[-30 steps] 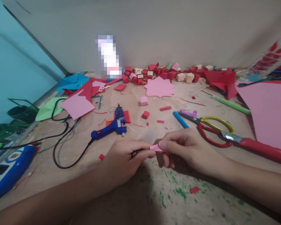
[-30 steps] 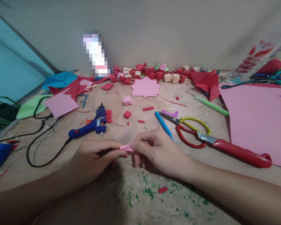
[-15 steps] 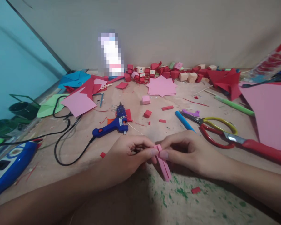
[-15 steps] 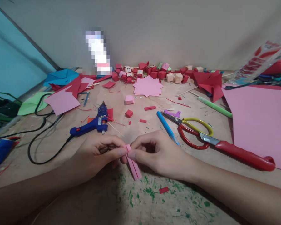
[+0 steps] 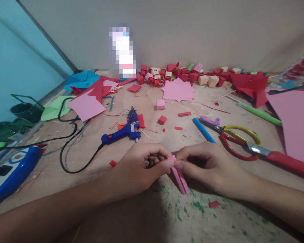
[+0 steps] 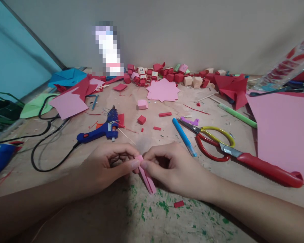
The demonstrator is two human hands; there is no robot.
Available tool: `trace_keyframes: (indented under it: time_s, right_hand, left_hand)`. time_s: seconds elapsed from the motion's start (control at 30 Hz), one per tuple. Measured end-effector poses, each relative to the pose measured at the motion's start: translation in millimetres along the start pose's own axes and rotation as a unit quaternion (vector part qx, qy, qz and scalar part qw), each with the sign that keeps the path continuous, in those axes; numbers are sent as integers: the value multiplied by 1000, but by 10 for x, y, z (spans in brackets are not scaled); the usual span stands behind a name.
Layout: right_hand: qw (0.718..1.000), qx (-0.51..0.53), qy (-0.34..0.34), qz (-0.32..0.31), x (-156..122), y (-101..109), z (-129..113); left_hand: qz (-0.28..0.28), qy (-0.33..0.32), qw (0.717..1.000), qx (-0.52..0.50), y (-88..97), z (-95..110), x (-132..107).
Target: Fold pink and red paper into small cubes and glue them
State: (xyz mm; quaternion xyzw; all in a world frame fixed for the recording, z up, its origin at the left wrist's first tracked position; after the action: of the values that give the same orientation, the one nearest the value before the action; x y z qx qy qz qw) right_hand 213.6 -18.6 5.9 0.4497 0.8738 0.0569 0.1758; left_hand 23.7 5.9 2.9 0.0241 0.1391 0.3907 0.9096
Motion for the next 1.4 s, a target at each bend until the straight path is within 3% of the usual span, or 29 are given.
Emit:
trace_keyframes:
  time_s: [0.13,0.37,0.6,0.9,1.13,1.4]
  right_hand:
    - [999,-39,16,15,-5,-16,-29]
    - [999,12,-1,42,10,-54,-37]
    - [998,21,-1,52,3,-56,-5]
    - [995,42,7,94,24,14,-18]
    - [993,26,37,110,21,17,-28]
    - [984,154,-61,59,41,-11,-5]
  left_hand:
    - [19,-11,1000,20,1,0,-9]
    - [27,12,991,-129,-8,-47,26]
    - [44,-4,996,-72,-11,-34,16]
    - [73,20,983,-169,15,-74,53]
    - [78,21,984,-161,39,-63,53]
    - [111,-33,991,-69,49,-74,7]
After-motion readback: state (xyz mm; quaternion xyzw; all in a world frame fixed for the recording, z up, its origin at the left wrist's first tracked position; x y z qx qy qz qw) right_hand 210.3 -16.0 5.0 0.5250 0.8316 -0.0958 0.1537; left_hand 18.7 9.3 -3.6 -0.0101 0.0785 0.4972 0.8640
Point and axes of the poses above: each hand's wrist, its own x-axis towards the middle knuckle, its own y-axis out of the back of the hand, z = x × y, the point moved 2 cm from there along x, towards the middle knuckle, and after that the axes turned 5 degrees about -z, right-handed, at the moved point
